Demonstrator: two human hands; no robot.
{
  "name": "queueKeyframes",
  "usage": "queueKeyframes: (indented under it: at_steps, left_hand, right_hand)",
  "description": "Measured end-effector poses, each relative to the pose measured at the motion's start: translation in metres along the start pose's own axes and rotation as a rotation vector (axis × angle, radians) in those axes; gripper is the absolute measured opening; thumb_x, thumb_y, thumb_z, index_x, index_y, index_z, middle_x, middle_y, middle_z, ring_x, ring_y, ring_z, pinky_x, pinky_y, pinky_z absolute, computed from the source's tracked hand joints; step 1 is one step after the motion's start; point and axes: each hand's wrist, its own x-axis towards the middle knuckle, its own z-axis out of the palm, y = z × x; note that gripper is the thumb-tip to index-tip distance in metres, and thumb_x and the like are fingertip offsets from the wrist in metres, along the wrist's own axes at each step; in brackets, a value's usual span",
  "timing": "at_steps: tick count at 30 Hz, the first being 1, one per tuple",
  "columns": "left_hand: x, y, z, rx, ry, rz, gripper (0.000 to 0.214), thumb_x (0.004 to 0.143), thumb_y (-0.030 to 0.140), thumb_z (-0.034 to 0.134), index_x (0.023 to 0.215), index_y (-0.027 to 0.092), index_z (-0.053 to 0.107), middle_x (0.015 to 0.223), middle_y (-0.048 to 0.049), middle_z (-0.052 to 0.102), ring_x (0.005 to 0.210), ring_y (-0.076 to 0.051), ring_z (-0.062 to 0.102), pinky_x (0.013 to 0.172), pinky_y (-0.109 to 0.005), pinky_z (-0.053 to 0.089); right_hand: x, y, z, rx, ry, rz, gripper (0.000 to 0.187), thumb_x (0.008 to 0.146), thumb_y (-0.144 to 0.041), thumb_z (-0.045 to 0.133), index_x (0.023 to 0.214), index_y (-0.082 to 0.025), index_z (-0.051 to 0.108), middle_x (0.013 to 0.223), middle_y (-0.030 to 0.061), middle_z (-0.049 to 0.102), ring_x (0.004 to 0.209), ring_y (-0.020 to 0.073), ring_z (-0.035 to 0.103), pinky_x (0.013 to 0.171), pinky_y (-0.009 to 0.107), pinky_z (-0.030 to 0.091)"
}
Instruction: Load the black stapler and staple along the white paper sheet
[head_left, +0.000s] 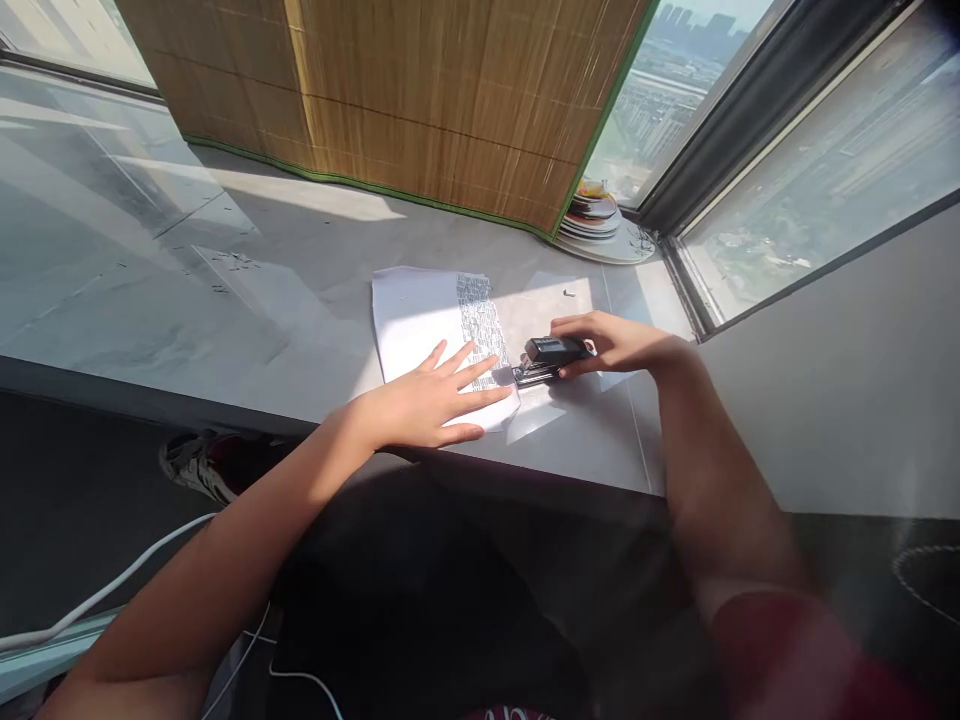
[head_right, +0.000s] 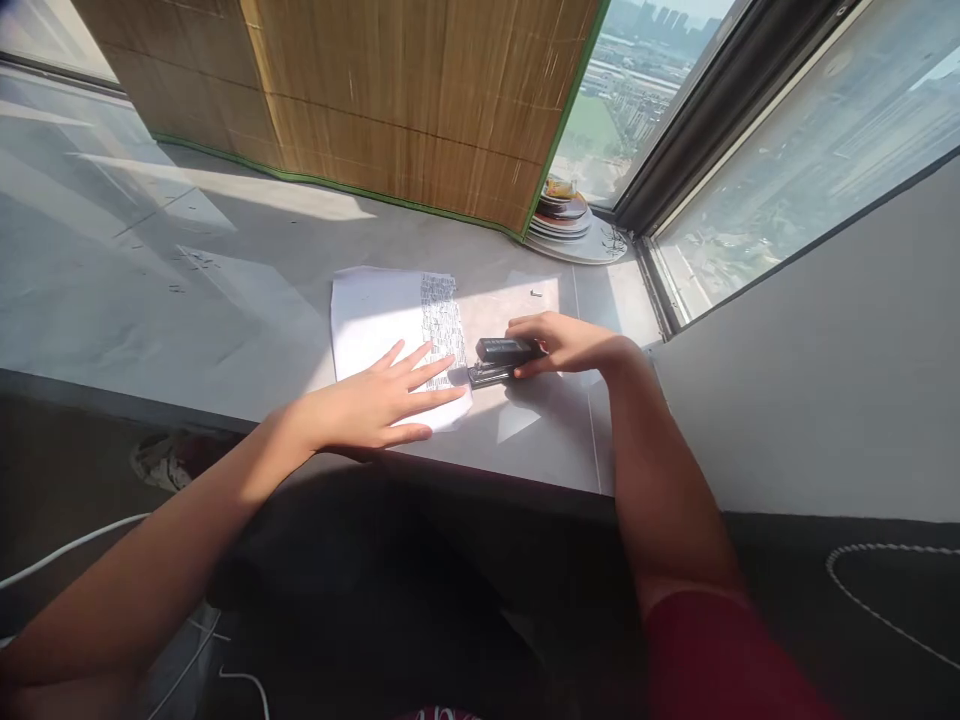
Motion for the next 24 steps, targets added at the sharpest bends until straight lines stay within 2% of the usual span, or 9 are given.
queueKeyframes:
  at_steps: [4, 7, 9, 10, 12, 15, 17, 19, 24]
  left_hand:
    - [-0.001, -0.002, -0.001, -0.002, 0.043, 0.042, 0.053, 0.116, 0.047, 0.053, 0.168, 0.036, 0.055, 0.185, -0.0104, 0.034, 0.169, -0.045, 0.033, 0.134, -0.069, 0.024]
    - [0.000, -0.011, 0.000, -0.053, 0.240, 0.089, 0.044, 0.115, 0.047, 0.052, 0.149, 0.028, 0.071, 0.169, -0.0111, 0.060, 0.155, -0.037, 0.053, 0.131, -0.060, 0.034]
    - [0.000, -0.018, 0.003, -0.094, 0.467, 0.026, 0.042, 0.115, 0.044, 0.043, 0.116, 0.022, 0.078, 0.131, -0.0133, 0.080, 0.124, -0.030, 0.070, 0.115, -0.050, 0.048]
    - [0.000, -0.022, 0.004, -0.102, 0.586, -0.048, 0.045, 0.115, 0.041, 0.038, 0.099, 0.022, 0.075, 0.107, -0.0126, 0.081, 0.105, -0.027, 0.072, 0.103, -0.046, 0.052]
    - [-0.001, -0.027, 0.007, -0.102, 0.778, -0.212, 0.048, 0.114, 0.036, 0.033, 0.076, 0.024, 0.060, 0.075, -0.0086, 0.068, 0.078, -0.024, 0.063, 0.083, -0.040, 0.050]
    - [-0.004, -0.031, 0.009, -0.130, 0.897, -0.371, 0.045, 0.110, 0.033, 0.038, 0.066, 0.026, 0.040, 0.062, -0.0036, 0.050, 0.064, -0.020, 0.049, 0.067, -0.036, 0.038]
    - [-0.004, -0.031, 0.008, -0.157, 0.897, -0.435, 0.043, 0.107, 0.031, 0.042, 0.065, 0.026, 0.034, 0.059, -0.0015, 0.044, 0.060, -0.019, 0.043, 0.064, -0.035, 0.032]
    - [-0.003, -0.030, 0.008, -0.174, 0.875, -0.483, 0.042, 0.105, 0.030, 0.044, 0.065, 0.025, 0.031, 0.059, -0.0006, 0.042, 0.060, -0.018, 0.040, 0.063, -0.034, 0.028]
    - [0.003, -0.027, 0.006, -0.196, 0.790, -0.481, 0.042, 0.104, 0.031, 0.046, 0.065, 0.024, 0.032, 0.062, -0.0016, 0.045, 0.064, -0.018, 0.041, 0.063, -0.033, 0.025]
  right_hand:
    - [0.014, 0.004, 0.009, 0.040, 0.431, 0.148, 0.037, 0.086, -0.054, 0.081, 0.097, -0.020, 0.070, 0.097, 0.0024, 0.062, 0.088, 0.0211, 0.057, 0.078, 0.035, 0.045]
    - [0.048, -0.023, 0.035, 0.060, 0.684, 0.276, 0.026, 0.095, -0.046, 0.069, 0.096, -0.021, 0.064, 0.097, 0.0046, 0.062, 0.091, 0.0243, 0.060, 0.081, 0.038, 0.049]
    - [0.076, -0.048, 0.056, -0.016, 0.711, 0.272, 0.020, 0.095, -0.039, 0.068, 0.090, -0.022, 0.060, 0.100, 0.0069, 0.062, 0.093, 0.0257, 0.061, 0.086, 0.041, 0.052]
    - [0.089, -0.061, 0.067, -0.053, 0.690, 0.270, 0.017, 0.096, -0.037, 0.067, 0.092, -0.022, 0.061, 0.104, 0.0084, 0.063, 0.094, 0.0265, 0.062, 0.088, 0.042, 0.053]
    - [0.111, -0.083, 0.085, -0.124, 0.670, 0.288, 0.016, 0.101, -0.037, 0.063, 0.097, -0.022, 0.062, 0.110, 0.0118, 0.064, 0.098, 0.0286, 0.063, 0.093, 0.044, 0.055]
    - [0.126, -0.097, 0.105, -0.224, 0.666, 0.293, 0.014, 0.106, -0.036, 0.058, 0.107, -0.022, 0.061, 0.122, 0.0152, 0.063, 0.110, 0.0312, 0.063, 0.101, 0.046, 0.056]
    - [0.119, -0.094, 0.113, -0.255, 0.677, 0.320, 0.013, 0.106, -0.034, 0.059, 0.108, -0.022, 0.060, 0.124, 0.0158, 0.063, 0.112, 0.0314, 0.064, 0.103, 0.046, 0.056]
    - [0.098, -0.083, 0.120, -0.249, 0.692, 0.375, 0.013, 0.104, -0.035, 0.060, 0.106, -0.022, 0.059, 0.121, 0.0152, 0.064, 0.107, 0.0304, 0.065, 0.100, 0.045, 0.057]
    - [0.014, -0.049, 0.125, -0.186, 0.845, 0.472, 0.020, 0.103, -0.042, 0.061, 0.099, -0.023, 0.056, 0.114, 0.0121, 0.067, 0.099, 0.0264, 0.066, 0.087, 0.037, 0.055]
